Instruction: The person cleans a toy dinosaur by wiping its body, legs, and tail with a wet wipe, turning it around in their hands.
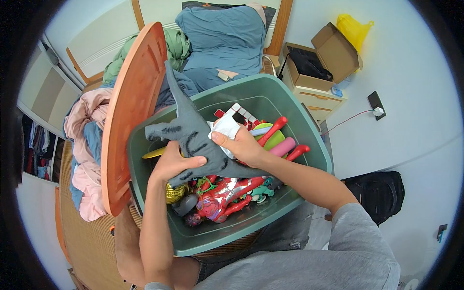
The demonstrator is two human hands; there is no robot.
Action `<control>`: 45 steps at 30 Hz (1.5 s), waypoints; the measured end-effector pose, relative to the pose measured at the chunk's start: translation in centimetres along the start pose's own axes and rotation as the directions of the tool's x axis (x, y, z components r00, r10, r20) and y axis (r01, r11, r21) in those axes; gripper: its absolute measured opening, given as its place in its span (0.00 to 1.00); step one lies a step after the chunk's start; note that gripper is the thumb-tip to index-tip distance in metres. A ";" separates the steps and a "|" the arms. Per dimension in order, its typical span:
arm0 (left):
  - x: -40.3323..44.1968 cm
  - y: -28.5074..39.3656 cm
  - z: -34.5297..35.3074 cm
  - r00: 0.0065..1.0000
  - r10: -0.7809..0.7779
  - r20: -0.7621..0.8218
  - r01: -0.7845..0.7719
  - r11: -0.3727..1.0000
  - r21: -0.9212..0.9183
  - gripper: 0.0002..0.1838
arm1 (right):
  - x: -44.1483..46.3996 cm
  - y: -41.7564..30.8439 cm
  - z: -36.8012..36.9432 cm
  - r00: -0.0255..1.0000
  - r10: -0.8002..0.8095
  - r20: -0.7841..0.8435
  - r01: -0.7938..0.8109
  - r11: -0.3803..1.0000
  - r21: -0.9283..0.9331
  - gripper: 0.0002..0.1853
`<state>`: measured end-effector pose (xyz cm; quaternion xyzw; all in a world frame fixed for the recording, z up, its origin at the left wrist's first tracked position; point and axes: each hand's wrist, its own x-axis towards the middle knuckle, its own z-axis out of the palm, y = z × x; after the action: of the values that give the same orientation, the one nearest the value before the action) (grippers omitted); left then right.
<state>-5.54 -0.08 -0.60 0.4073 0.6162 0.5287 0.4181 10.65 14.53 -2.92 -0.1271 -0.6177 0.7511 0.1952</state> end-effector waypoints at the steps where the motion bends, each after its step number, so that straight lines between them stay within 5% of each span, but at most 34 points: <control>1: 0.0 -0.3 -0.3 1.000 -0.016 -0.003 0.016 1.000 0.012 0.50 | -0.1 -0.3 0.1 1.000 0.001 0.007 -0.001 0.999 -0.033 0.14; 17: 0.8 -1.9 -0.8 0.995 0.022 0.095 -0.045 0.968 0.248 0.50 | 0.3 0.5 -0.5 0.991 -0.104 0.079 0.112 0.988 -0.105 0.13; 25: 0.9 -0.4 -0.3 0.987 -0.147 0.072 0.100 0.891 0.442 0.52 | 0.6 0.8 -0.7 1.000 -0.011 -0.028 0.010 0.999 -0.031 0.11; 29: 0.7 -1.0 0.0 0.987 -0.151 0.046 0.118 0.902 0.416 0.55 | 0.5 0.6 -0.4 0.999 -0.031 -0.042 0.030 0.999 -0.021 0.11; 31: 0.5 -1.0 -0.3 0.983 -0.026 0.184 -0.061 0.891 0.450 0.58 | 0.4 0.3 -0.4 0.997 -0.073 0.039 0.076 0.993 -0.092 0.11; 45: 0.5 -0.7 -0.1 0.980 -0.058 0.192 -0.036 0.891 0.452 0.55 | 0.0 0.2 0.1 0.983 -0.166 0.073 0.178 0.958 -0.225 0.09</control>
<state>-5.81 0.24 -1.37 0.5410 0.6797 0.3243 0.3744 10.56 14.46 -3.08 -0.0745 -0.7144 0.6577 0.2272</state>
